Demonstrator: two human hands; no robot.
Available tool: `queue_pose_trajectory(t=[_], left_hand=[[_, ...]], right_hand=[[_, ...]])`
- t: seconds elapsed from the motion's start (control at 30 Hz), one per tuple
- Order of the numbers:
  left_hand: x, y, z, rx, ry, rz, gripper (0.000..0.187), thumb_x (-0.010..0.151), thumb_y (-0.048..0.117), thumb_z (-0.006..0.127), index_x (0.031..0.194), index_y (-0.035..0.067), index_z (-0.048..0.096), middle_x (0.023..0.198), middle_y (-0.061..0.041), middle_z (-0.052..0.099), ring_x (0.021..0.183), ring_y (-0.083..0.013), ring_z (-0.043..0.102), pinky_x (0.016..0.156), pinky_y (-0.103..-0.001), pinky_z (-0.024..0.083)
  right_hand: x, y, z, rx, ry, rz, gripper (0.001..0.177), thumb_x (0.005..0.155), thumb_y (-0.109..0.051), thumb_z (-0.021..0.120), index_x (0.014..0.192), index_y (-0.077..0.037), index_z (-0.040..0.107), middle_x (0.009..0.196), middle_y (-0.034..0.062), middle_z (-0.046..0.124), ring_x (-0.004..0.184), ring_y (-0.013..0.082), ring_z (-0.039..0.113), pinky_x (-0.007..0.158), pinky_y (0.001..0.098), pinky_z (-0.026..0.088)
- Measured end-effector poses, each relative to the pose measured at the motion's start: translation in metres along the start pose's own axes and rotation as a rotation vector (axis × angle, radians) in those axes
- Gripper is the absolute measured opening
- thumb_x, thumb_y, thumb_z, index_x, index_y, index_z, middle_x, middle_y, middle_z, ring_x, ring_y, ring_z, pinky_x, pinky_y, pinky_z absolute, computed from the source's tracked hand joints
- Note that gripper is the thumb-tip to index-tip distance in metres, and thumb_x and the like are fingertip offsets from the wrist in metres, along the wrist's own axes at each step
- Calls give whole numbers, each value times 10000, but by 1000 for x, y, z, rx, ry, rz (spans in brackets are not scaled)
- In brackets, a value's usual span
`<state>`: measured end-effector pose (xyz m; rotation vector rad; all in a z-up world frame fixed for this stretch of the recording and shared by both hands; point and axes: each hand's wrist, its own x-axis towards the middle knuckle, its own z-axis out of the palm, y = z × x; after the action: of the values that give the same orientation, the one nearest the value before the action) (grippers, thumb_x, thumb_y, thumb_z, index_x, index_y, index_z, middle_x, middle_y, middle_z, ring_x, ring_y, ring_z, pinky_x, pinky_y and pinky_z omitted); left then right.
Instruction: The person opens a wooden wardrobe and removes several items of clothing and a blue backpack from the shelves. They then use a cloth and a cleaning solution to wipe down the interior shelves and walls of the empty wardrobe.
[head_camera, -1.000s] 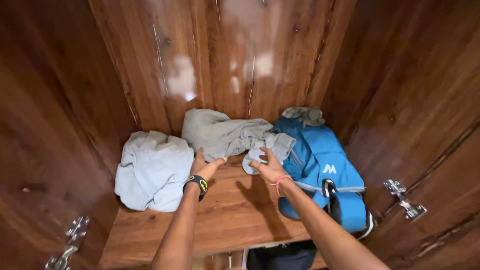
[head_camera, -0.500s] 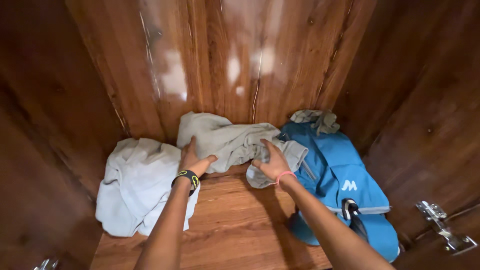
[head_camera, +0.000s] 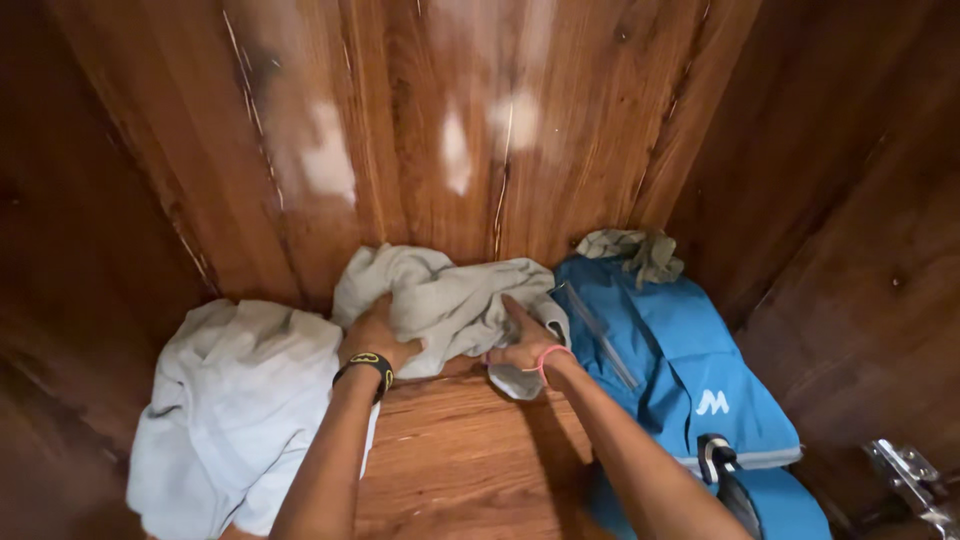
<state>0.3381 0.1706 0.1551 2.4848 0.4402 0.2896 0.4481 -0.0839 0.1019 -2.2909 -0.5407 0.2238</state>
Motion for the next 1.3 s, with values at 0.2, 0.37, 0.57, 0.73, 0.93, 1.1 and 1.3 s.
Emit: queue_pose_trajectory(t=[0.2, 0.37, 0.57, 0.73, 0.93, 1.1, 1.3], left_hand=[[1, -1, 35, 175, 20, -115, 513, 810, 334, 803, 1299, 242, 677, 1353, -60, 655, 1262, -297, 605, 1085, -529, 415], [-18, -16, 63, 205, -30, -9, 463, 829, 422, 774, 1221, 183, 715, 1194, -132, 737, 1153, -340, 677, 1052, -528, 461], [-57, 12, 79, 232, -101, -22, 383, 845, 432, 718, 1116, 166, 768, 1133, -175, 743, 1152, -340, 676, 1145, -575, 364], [-92, 14, 104, 91, -25, 95, 441, 769, 326, 731, 1149, 103, 722, 1196, -228, 683, 1180, -397, 617, 1106, -569, 379], [-129, 17, 104, 37, 53, 230, 624, 678, 161, 744, 1275, 31, 622, 1373, -278, 552, 1293, -455, 509, 1115, -541, 369], [-187, 36, 92, 143, -24, 243, 784, 672, 184, 806, 1376, 33, 498, 1470, -298, 413, 1401, -477, 344, 1157, -572, 259], [-236, 53, 74, 88, -108, 249, 541, 730, 185, 752, 1243, 44, 659, 1364, -285, 565, 1307, -453, 509, 1133, -538, 353]], right_hand=[[-15, -12, 4, -83, 11, 58, 1171, 560, -434, 918, 1571, -234, 364, 1561, 120, 479, 1449, 313, 449, 1165, 378, 397], [-42, -34, 16, -55, 79, 110, 1111, 569, -475, 902, 1538, -232, 416, 1536, 111, 510, 1415, 337, 469, 1153, 392, 393], [-63, -37, 20, 106, 81, 203, 978, 631, -533, 758, 1498, -167, 495, 1478, 159, 569, 1376, 337, 535, 1132, 388, 411], [-73, -18, 24, 440, 50, 179, 870, 717, -610, 624, 1402, -73, 615, 1392, 177, 638, 1281, 320, 580, 1081, 370, 409], [-101, -15, 21, 733, -7, 291, 842, 806, -640, 622, 1453, -109, 536, 1413, 72, 589, 1260, 211, 538, 1051, 330, 391], [-122, 14, 51, 818, 145, 240, 746, 804, -489, 724, 1312, 56, 689, 1246, 172, 717, 1061, 261, 654, 904, 353, 500], [-148, 36, 59, 1045, 253, 239, 495, 821, -346, 750, 1164, 11, 760, 1061, 118, 761, 886, 199, 702, 761, 350, 531]])
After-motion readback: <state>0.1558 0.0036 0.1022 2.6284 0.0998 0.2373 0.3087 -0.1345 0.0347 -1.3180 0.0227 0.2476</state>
